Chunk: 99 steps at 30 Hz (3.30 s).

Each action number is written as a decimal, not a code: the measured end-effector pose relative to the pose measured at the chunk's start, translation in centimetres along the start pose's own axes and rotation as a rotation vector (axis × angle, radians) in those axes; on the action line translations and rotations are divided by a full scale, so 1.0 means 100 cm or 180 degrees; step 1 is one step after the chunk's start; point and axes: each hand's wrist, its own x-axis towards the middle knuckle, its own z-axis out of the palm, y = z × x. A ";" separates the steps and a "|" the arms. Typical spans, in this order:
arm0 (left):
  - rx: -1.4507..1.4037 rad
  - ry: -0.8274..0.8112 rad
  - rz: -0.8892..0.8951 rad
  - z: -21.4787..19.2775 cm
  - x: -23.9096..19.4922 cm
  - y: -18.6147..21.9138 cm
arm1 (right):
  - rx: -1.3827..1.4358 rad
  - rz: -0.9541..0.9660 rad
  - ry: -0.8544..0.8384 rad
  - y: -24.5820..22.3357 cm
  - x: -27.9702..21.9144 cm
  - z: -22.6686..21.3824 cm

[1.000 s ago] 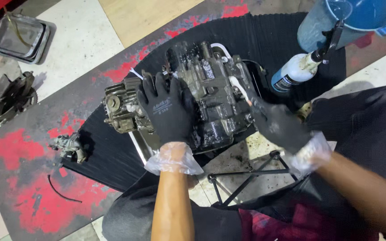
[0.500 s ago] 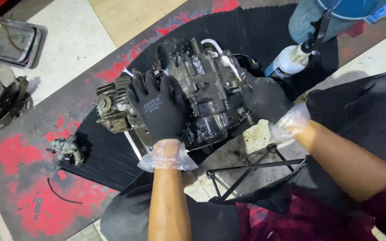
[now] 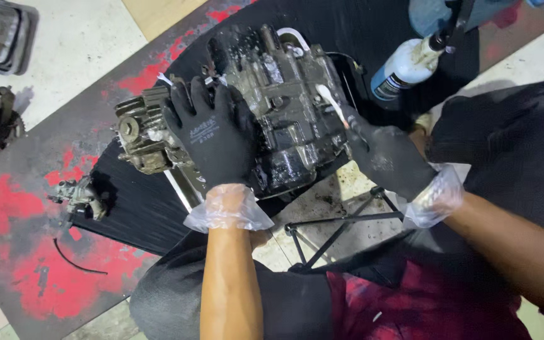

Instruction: The person scrubs a motorcycle engine block with a toothbrush and cleaning solution, focusing on the cylinder head and fins. They periodically rinse the engine with water from a plastic cup and use a screwdriver to scrape away grime from crevices.

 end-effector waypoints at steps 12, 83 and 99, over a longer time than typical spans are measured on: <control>0.0022 0.0168 -0.0033 0.008 0.002 -0.002 | 0.0872 0.0021 0.0345 0.000 -0.049 0.029; -0.2125 0.0103 -0.2852 0.023 -0.147 0.083 | -0.4574 -0.1456 -0.1756 -0.136 0.092 -0.033; -0.4363 0.0968 -0.3792 0.043 -0.161 0.113 | -0.5397 -0.2293 -0.2031 -0.151 0.106 -0.007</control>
